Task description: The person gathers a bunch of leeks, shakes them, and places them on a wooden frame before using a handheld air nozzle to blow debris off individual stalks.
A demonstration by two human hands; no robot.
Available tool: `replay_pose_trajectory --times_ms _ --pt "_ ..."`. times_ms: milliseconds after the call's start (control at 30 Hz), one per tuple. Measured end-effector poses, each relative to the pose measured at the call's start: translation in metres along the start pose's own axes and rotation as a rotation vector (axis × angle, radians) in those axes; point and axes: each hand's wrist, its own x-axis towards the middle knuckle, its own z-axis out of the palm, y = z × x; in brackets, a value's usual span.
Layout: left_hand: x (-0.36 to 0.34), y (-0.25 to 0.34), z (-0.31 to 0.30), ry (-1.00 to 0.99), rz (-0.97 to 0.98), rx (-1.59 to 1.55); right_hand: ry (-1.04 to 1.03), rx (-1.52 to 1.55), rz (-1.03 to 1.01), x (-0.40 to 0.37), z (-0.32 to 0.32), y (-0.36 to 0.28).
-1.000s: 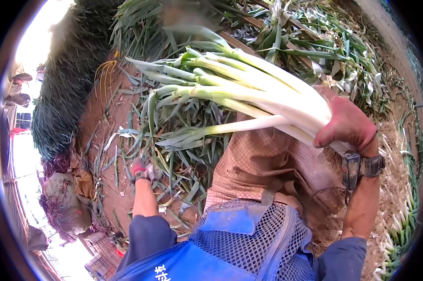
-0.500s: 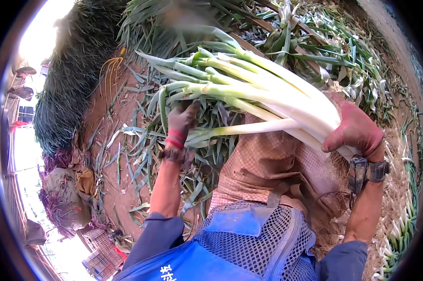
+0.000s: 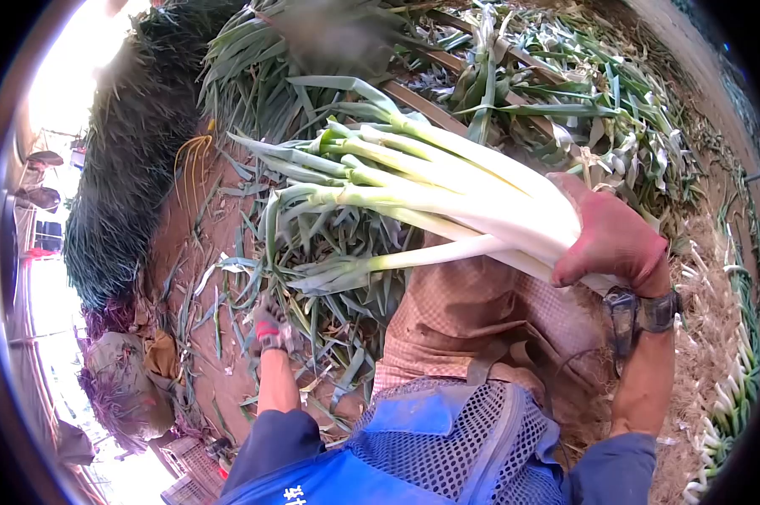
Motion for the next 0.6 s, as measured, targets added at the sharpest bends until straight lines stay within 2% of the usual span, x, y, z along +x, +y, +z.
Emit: replay_pose_trajectory --times_ms 33,100,167,200,233,267,333,367,400,433,467,500,567,600 --pt "-0.003 -0.012 -0.013 0.041 0.058 0.024 0.005 0.003 -0.001 -0.001 -0.001 -0.001" --pt "-0.018 -0.023 -0.006 0.144 -0.011 -0.106 -0.009 -0.062 0.018 -0.002 -0.002 -0.01" --pt "-0.095 -0.011 0.053 -0.112 -0.16 -0.084 -0.021 -0.093 0.052 -0.004 -0.003 -0.024" --pt "-0.108 -0.016 0.074 -0.527 -0.211 -0.094 -0.035 -0.125 0.087 -0.006 -0.005 -0.028" --pt "-0.131 -0.015 0.1 -0.793 -0.42 -0.088 -0.023 -0.13 0.098 -0.007 -0.006 -0.026" --pt "-0.172 -0.016 0.141 -0.831 -0.404 0.062 -0.023 -0.153 0.066 -0.006 -0.005 -0.02" --pt "-0.221 -0.035 0.194 -1.086 -0.405 0.214 -0.014 -0.196 0.009 -0.005 -0.005 -0.015" --pt "-0.257 -0.037 0.219 -1.197 -0.134 0.533 -0.005 -0.203 0.022 -0.006 -0.004 -0.013" --pt "-0.286 -0.047 0.248 -1.294 -0.234 0.424 -0.019 -0.208 0.041 -0.005 -0.003 -0.012" --pt "-0.302 -0.063 0.268 -1.195 -0.363 0.484 -0.034 -0.211 0.058 -0.006 -0.003 -0.012" --pt "-0.313 -0.065 0.285 -1.313 -0.496 0.447 -0.037 -0.222 0.04 -0.007 -0.004 -0.015" --pt "-0.32 -0.074 0.293 -1.321 -0.505 0.453 -0.031 -0.22 0.051 -0.008 -0.003 -0.017" --pt "-0.333 -0.093 0.308 -1.445 -0.788 0.007 -0.024 -0.254 0.003 -0.01 -0.003 -0.022" --pt "-0.337 -0.103 0.315 -1.448 -0.798 0.009 -0.002 -0.267 -0.011 -0.011 -0.001 -0.02"
